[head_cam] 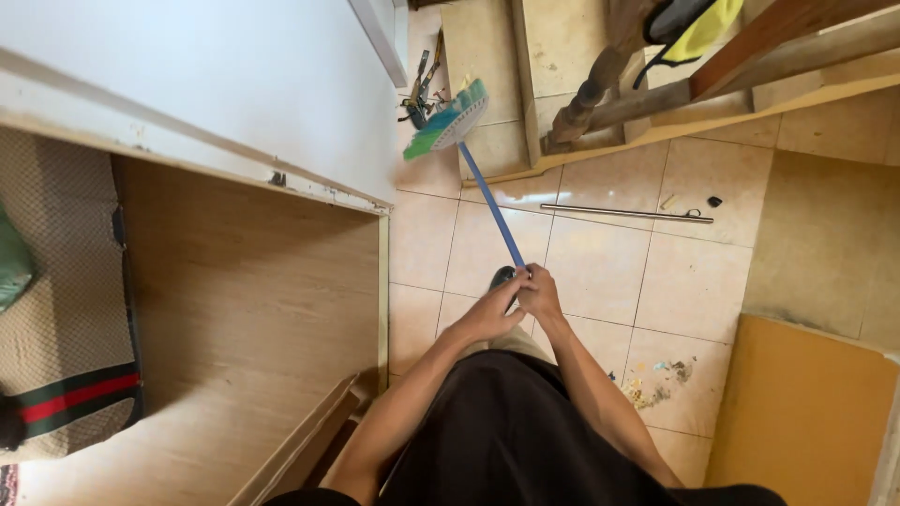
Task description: Scraping loose material from a wall surface and sweeping the resulting debris into a dustpan.
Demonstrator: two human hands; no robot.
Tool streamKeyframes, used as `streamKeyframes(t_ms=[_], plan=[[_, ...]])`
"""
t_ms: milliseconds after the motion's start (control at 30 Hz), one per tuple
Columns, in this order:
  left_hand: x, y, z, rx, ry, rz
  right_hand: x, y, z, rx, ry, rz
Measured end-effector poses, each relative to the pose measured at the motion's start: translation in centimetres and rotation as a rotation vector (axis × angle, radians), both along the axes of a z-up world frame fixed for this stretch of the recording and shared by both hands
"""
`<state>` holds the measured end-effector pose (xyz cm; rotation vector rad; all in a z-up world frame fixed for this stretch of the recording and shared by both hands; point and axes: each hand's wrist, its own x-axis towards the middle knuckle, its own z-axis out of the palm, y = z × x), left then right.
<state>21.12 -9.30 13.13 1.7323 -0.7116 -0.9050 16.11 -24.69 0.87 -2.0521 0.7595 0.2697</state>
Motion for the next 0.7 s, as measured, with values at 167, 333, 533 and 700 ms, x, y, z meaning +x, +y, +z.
streamKeyframes(t_ms=[167, 333, 533, 700], plan=[[5.5, -2.0, -1.1, 0.087, 0.102, 0.085, 7.5, -1.5, 0.8, 0.051, 0.094, -0.044], [11.2, -2.2, -2.3, -0.016, 0.033, 0.132, 13.3, -1.5, -2.0, 0.032, 0.021, -0.051], [20.0, -1.6, -2.9, -0.004, 0.079, 0.133, 21.9, -0.1, -3.4, 0.09, 0.053, -0.183], [29.0, -2.7, -4.3, 0.032, 0.025, 0.158, 31.9, -0.9, -6.4, 0.189, 0.048, -0.257]])
